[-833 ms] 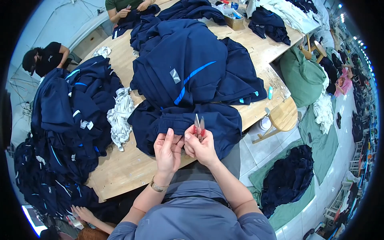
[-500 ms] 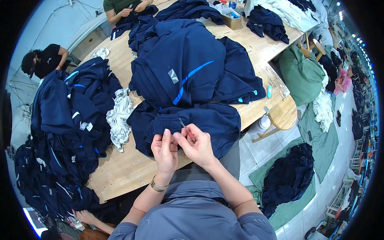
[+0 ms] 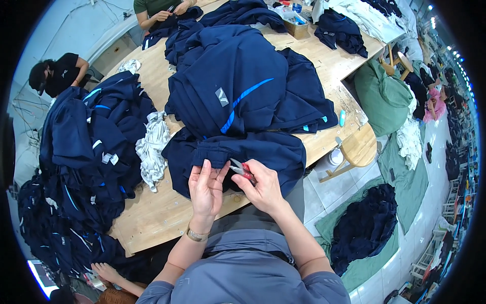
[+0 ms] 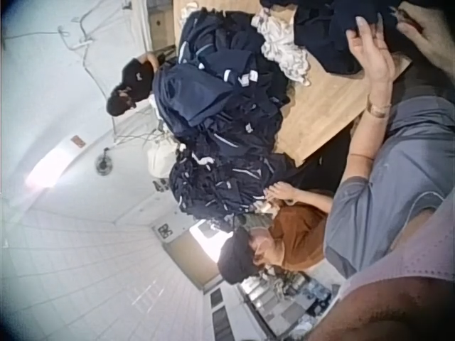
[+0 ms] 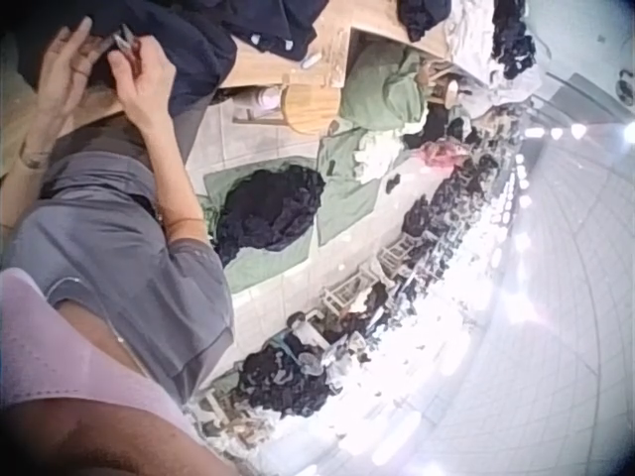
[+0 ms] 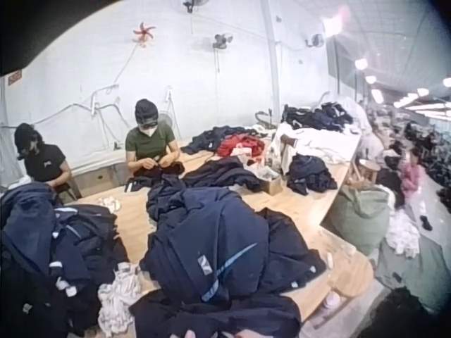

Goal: Trimming excess threads and checking tags on blue garments using thread snips.

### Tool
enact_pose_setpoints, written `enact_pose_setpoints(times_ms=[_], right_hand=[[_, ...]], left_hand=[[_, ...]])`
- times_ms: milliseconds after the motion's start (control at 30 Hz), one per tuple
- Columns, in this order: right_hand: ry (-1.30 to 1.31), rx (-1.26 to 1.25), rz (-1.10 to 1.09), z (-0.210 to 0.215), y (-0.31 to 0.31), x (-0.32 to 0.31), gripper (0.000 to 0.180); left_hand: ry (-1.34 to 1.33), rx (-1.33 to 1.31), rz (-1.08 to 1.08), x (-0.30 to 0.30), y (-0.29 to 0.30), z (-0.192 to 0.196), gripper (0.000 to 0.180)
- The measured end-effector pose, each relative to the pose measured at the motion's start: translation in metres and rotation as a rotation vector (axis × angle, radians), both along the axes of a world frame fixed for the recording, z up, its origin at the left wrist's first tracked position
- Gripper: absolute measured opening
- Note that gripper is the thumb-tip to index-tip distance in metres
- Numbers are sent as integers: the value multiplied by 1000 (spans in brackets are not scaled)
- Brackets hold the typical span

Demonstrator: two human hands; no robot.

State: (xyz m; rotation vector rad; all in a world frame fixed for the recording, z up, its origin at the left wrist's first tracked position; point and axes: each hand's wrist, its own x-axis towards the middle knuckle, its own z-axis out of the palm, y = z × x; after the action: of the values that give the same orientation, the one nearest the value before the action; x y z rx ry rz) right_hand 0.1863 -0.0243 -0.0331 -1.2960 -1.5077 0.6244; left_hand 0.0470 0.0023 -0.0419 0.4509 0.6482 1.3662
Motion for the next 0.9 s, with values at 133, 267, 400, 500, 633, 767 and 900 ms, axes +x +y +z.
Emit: enact_pose_setpoints(times_ms=[133, 267, 400, 500, 633, 767, 900], right_hand=[[-244, 53, -133, -6, 0, -4, 31], [-329, 32, -109, -4, 0, -4, 30], [-403, 70, -96, -3, 3, -4, 30], [-418, 94, -90, -3, 3, -1, 31], [-430, 70, -63, 1, 2, -1, 29], [-394, 56, -39, 4, 3, -1, 27], [46, -25, -37, -7, 2, -1, 26]], left_hand=[[-18, 4, -20, -1, -1, 2, 16], [20, 14, -18, 0, -3, 2, 15], [34, 23, 6, 1, -4, 2, 13], [62, 25, 17, 2, -5, 2, 12], [104, 94, 20, 3, -7, -2, 15], [159, 200, 44, 2, -9, -6, 17], [139, 177, 40, 3, -9, -1, 17]])
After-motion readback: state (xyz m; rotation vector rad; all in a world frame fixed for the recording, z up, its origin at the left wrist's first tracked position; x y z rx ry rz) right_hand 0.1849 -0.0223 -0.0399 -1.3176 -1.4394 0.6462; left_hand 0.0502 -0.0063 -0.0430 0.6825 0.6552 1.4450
